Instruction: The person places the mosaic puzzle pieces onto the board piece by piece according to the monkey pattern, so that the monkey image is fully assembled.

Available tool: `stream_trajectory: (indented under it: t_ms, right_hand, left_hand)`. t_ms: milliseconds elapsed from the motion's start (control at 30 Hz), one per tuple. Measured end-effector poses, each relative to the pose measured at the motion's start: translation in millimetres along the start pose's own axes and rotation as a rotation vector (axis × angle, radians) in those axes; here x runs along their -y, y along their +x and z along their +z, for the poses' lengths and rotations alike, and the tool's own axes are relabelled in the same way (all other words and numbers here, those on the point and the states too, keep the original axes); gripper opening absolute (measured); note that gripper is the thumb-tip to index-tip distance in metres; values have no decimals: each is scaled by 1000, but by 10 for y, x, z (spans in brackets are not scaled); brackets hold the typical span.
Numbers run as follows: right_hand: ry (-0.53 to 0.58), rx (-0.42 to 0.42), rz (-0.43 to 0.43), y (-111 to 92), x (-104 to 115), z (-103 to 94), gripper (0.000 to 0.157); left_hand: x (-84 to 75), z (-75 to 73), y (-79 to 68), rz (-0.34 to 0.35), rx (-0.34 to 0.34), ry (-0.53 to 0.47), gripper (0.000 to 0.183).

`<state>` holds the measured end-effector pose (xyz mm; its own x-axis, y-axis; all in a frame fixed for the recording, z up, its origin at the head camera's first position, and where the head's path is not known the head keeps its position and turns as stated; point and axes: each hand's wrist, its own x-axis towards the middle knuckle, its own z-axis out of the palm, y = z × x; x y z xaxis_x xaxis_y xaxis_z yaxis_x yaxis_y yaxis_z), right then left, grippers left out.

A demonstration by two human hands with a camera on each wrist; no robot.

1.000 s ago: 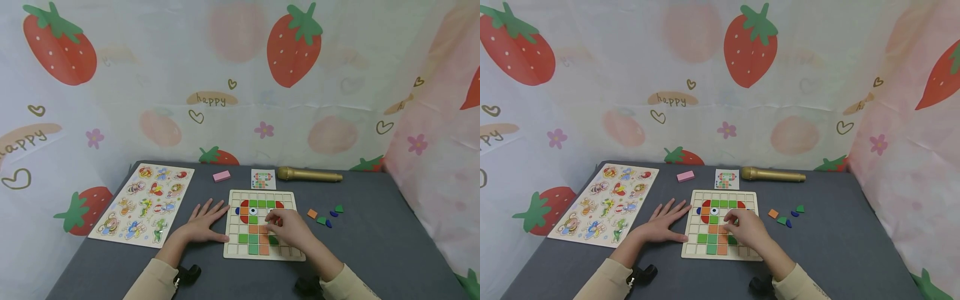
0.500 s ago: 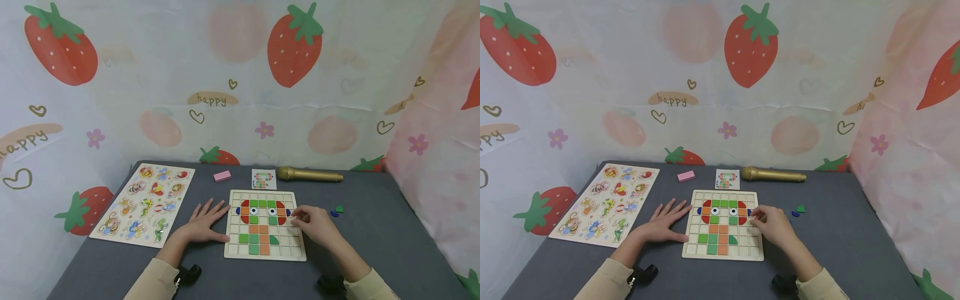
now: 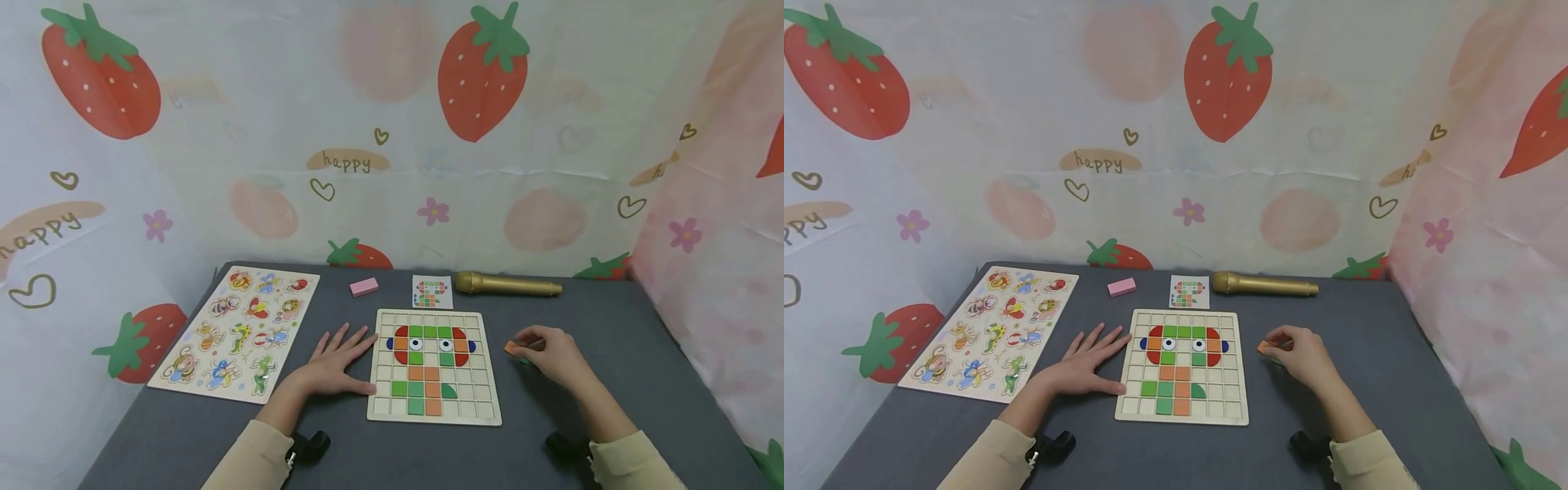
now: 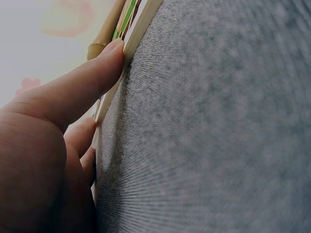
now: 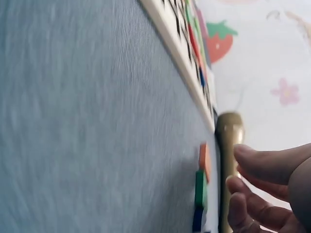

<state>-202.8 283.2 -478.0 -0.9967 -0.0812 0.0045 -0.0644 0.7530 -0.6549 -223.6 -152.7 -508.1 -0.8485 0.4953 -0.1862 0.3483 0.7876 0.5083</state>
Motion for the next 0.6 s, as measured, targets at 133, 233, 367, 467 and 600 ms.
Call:
stream_trajectory:
  t_ms: [133, 233, 367, 467, 600]
  right_hand:
    - [-55, 28, 8, 22, -146, -78, 35]
    - [-111, 54, 8, 27, -219, -123, 36]
    - [-166, 77, 12, 33, -268, -145, 30]
    - [-176, 78, 17, 26, -280, -139, 25]
    - [-153, 85, 10, 3, -266, -124, 21]
  left_hand:
    - [6, 2, 7, 2, 0, 5, 100]
    - [9, 3, 13, 7, -1, 9, 100]
    - [8, -1, 14, 9, 1, 10, 101]
    - [5, -4, 14, 8, 3, 12, 100]
    - [1, -4, 12, 6, 4, 14, 100]
